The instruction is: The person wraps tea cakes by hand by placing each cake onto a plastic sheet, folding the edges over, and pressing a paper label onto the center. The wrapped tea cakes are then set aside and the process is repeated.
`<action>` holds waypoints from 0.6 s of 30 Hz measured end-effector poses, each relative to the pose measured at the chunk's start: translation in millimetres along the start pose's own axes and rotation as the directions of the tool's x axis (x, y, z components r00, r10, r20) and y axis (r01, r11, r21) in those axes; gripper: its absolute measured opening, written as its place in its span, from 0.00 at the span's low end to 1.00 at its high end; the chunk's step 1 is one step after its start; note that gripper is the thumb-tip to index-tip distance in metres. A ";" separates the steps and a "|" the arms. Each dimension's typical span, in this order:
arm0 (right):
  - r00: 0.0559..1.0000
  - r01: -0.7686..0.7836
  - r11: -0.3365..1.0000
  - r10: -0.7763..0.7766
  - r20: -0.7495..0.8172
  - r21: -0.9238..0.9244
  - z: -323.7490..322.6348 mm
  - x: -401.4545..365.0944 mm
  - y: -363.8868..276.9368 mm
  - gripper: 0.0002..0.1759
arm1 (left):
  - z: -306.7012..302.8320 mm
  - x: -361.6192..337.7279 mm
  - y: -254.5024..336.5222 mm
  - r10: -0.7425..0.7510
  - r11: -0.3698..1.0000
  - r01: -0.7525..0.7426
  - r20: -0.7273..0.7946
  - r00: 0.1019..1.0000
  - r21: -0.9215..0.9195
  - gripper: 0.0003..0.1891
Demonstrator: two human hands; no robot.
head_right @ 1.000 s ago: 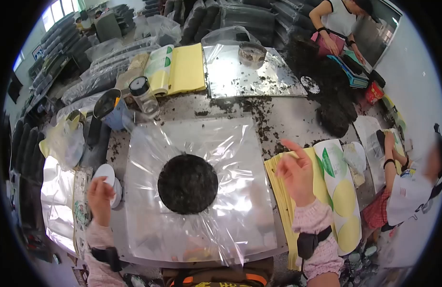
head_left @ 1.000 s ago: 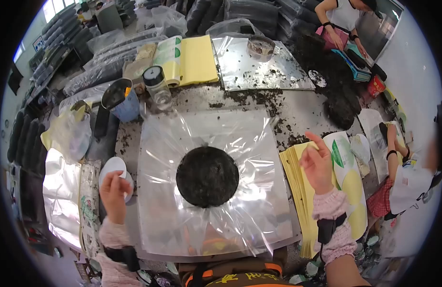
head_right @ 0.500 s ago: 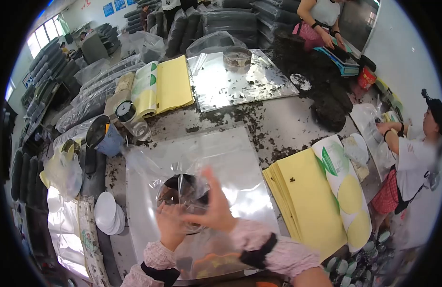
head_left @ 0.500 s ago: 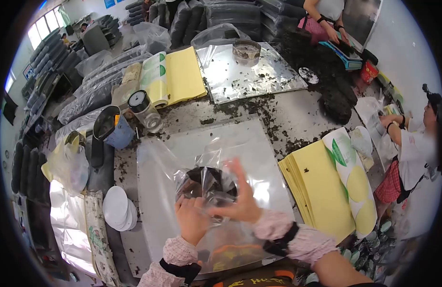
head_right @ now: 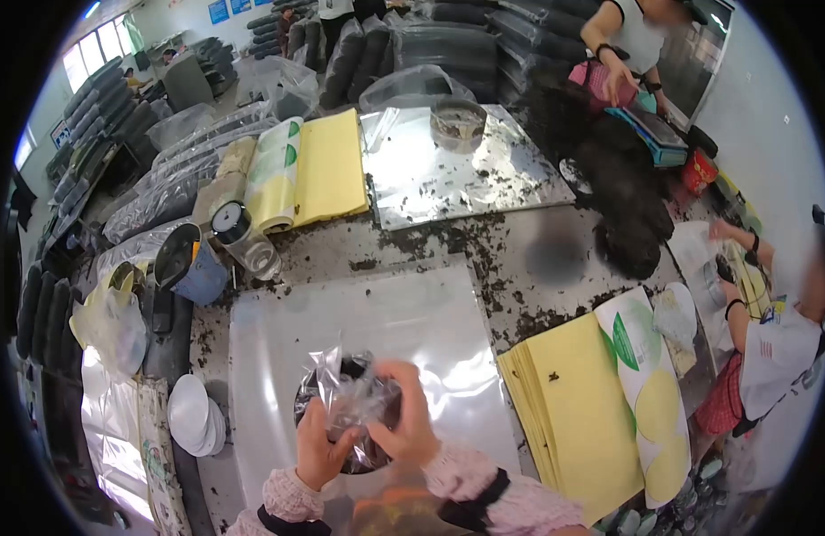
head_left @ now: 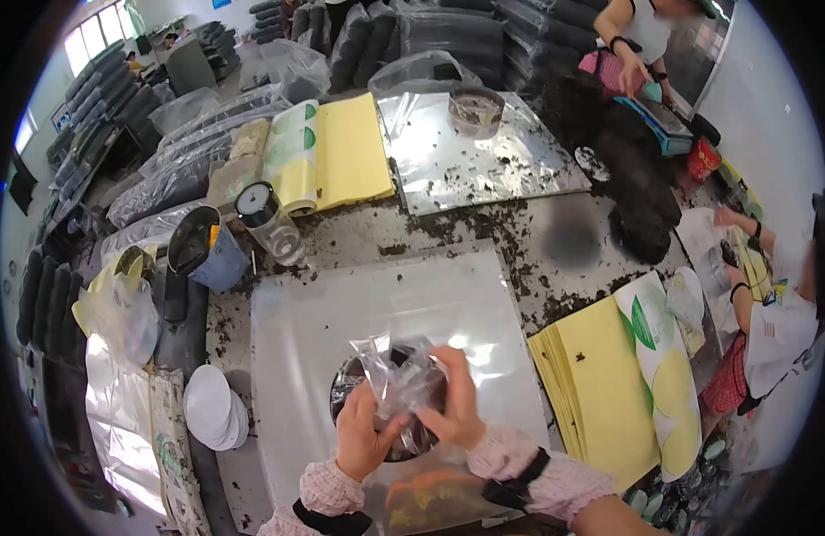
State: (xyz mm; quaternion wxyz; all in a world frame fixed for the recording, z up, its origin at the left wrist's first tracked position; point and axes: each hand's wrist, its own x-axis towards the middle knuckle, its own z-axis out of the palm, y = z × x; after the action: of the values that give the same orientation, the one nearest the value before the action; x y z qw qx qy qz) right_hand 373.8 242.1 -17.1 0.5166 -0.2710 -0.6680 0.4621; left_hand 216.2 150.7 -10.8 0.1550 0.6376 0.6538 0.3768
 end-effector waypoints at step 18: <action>0.993 0.093 0.933 -0.060 0.103 -0.348 64.3 -15.2 -27.0 0.20 | 7.6 6.9 -7.3 0.024 0.998 -0.017 -0.098 0.995 0.067 0.22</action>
State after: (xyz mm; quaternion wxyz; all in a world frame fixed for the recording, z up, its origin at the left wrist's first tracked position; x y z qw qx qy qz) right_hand 321.3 196.1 -2.1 0.4464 -0.3115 -0.7727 0.3265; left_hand 215.2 160.3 -19.0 0.0974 0.6296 0.6661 0.3879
